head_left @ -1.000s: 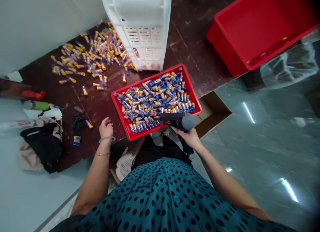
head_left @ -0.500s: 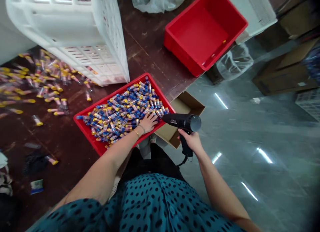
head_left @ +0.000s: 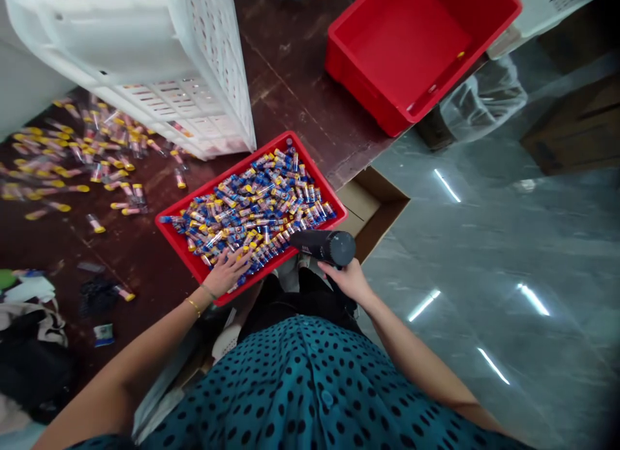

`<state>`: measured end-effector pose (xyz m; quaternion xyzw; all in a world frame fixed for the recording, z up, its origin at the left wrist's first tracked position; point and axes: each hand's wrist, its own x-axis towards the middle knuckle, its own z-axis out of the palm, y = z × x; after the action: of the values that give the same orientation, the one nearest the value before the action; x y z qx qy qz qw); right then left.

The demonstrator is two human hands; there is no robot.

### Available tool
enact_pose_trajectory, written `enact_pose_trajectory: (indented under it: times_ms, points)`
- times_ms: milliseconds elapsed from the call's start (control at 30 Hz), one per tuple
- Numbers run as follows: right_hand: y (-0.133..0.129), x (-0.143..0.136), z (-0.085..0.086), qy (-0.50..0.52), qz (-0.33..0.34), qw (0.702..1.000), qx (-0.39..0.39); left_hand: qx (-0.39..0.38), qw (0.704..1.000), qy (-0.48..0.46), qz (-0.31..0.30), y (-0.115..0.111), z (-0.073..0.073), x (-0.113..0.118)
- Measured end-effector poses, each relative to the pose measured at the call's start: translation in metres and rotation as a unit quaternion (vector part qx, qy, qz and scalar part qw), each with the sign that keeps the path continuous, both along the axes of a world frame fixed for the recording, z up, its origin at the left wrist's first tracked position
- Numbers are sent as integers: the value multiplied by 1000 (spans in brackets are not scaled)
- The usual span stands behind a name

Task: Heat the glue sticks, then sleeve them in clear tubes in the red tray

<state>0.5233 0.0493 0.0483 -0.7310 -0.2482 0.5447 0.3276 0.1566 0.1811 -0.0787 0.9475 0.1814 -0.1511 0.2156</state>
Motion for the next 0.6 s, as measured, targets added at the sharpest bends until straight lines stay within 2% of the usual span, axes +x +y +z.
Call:
enact_pose_trajectory:
  times_ms: [100,167,233,300,367,433,500,600]
  points:
    - [-3,6,3,15,18,1000,-9,6,999,-14,31,1,7,-13]
    - [-4,13,3,-28,-19,999,-16,31,997,-35,69,8,9,-16]
    - [-4,19,4,-49,-67,996,-30,65,990,-62,104,21,8,-10]
    - [-3,22,5,-31,-68,997,-27,93,985,-87,120,40,4,12]
    - [-3,25,5,-8,-32,999,-10,110,981,-107,118,61,-3,53]
    - [-3,33,6,-28,-36,999,-14,107,982,-125,93,76,-13,113]
    - [-4,47,5,-91,-96,990,-49,72,988,-131,31,82,-23,184]
    - [-9,78,8,-152,-194,965,-92,18,991,-115,-59,73,-37,282]
